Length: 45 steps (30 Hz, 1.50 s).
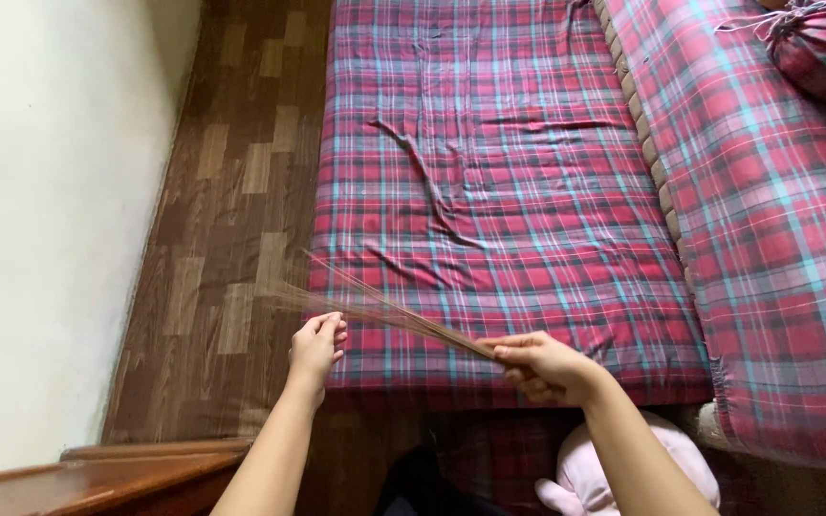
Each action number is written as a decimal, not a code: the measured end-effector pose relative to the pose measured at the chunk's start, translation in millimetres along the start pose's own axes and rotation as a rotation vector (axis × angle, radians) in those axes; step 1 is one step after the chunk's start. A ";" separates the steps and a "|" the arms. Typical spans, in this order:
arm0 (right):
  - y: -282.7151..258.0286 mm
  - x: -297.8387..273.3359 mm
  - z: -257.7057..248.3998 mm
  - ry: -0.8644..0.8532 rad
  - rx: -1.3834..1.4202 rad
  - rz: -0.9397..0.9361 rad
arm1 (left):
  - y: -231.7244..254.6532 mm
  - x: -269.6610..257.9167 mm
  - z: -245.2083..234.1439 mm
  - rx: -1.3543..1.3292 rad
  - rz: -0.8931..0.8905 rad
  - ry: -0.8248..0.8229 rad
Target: Arranging pillows, straightening blankets, and using a lidi broom to smooth the bedsheet.
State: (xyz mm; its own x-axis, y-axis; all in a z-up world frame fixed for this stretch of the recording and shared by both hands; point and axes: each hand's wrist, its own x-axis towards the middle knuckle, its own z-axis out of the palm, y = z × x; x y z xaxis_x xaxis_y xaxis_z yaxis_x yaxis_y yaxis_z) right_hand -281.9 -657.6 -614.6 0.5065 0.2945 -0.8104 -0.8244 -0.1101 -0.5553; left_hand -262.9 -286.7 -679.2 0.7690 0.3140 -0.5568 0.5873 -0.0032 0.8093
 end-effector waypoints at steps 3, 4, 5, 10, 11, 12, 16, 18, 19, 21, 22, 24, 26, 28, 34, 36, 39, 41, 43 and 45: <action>-0.7 -1.2 7.2 0.085 0.128 -0.120 | -1.2 7.5 -3.0 -0.019 0.011 -0.017; 1.9 2.2 5.3 0.087 0.130 -0.122 | -2.2 8.0 -4.4 -0.018 0.013 -0.019; 4.5 5.6 4.4 0.330 0.041 -0.175 | -2.3 9.5 -6.3 -0.017 0.013 -0.021; 57.7 47.1 -35.7 0.671 -0.366 -0.285 | -10.5 15.3 -6.3 -0.037 0.005 -0.039; 36.5 15.0 -11.4 0.362 -0.227 -0.159 | -12.8 14.9 -7.0 -0.030 0.001 -0.034; 15.4 -16.8 13.4 0.051 -0.088 -0.037 | -15.0 14.8 -8.1 -0.022 -0.004 -0.029; 5.3 -31.1 19.5 -0.067 0.108 -0.116 | -5.6 7.0 -7.2 0.034 0.007 -0.041; 5.8 -23.0 22.5 0.447 0.062 -0.185 | 1.3 -4.9 -11.8 0.094 -0.031 -0.018; 42.8 34.8 -13.0 0.445 0.062 -0.182 | -0.7 -6.6 -14.0 0.096 -0.033 -0.017; 124.4 115.8 -97.9 0.907 -0.947 -0.430 | -4.7 -9.2 -17.4 0.116 -0.053 -0.004; 86.9 79.4 -57.7 0.906 -0.950 -0.431 | -12.5 -5.3 -20.2 0.113 -0.055 -0.003; 31.7 -27.1 17.5 0.180 -0.428 0.056 | -30.1 0.7 -22.2 0.032 -0.007 0.000; 38.0 -39.4 10.7 -0.008 -0.255 0.035 | -38.5 -6.5 -24.7 0.015 -0.021 0.011; 34.0 -47.9 9.2 -0.196 -0.081 0.004 | -41.9 -9.0 -28.6 -0.003 -0.024 0.025; 64.2 -30.1 -20.2 0.513 0.054 -0.025 | -57.6 -18.8 -36.6 -0.024 -0.020 0.034; 95.7 -3.8 -49.8 0.484 -0.373 -0.134 | -58.9 -24.8 -36.2 -0.041 -0.045 0.037; 71.5 -49.0 -16.7 -0.020 -0.115 -0.095 | -60.7 -35.8 -29.2 -0.022 -0.084 0.054; 64.6 -55.7 -17.7 0.027 0.010 -0.165 | -69.9 -35.4 -26.1 -0.041 -0.082 0.049; 63.6 -52.9 -31.9 0.075 0.142 -0.242 | -72.9 -36.9 -24.6 -0.055 -0.071 0.042; 70.4 -44.0 -63.2 0.259 0.060 -0.165 | -72.4 -41.8 -19.3 -0.036 -0.099 0.034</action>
State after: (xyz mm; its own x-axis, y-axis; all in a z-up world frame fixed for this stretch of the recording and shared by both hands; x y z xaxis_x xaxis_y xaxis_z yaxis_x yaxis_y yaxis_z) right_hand -346.3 -738.3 -629.8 0.6759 0.0515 -0.7352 -0.7352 -0.0229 -0.6775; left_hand -342.4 -281.3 -710.9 0.6981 0.3434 -0.6283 0.6502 0.0634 0.7571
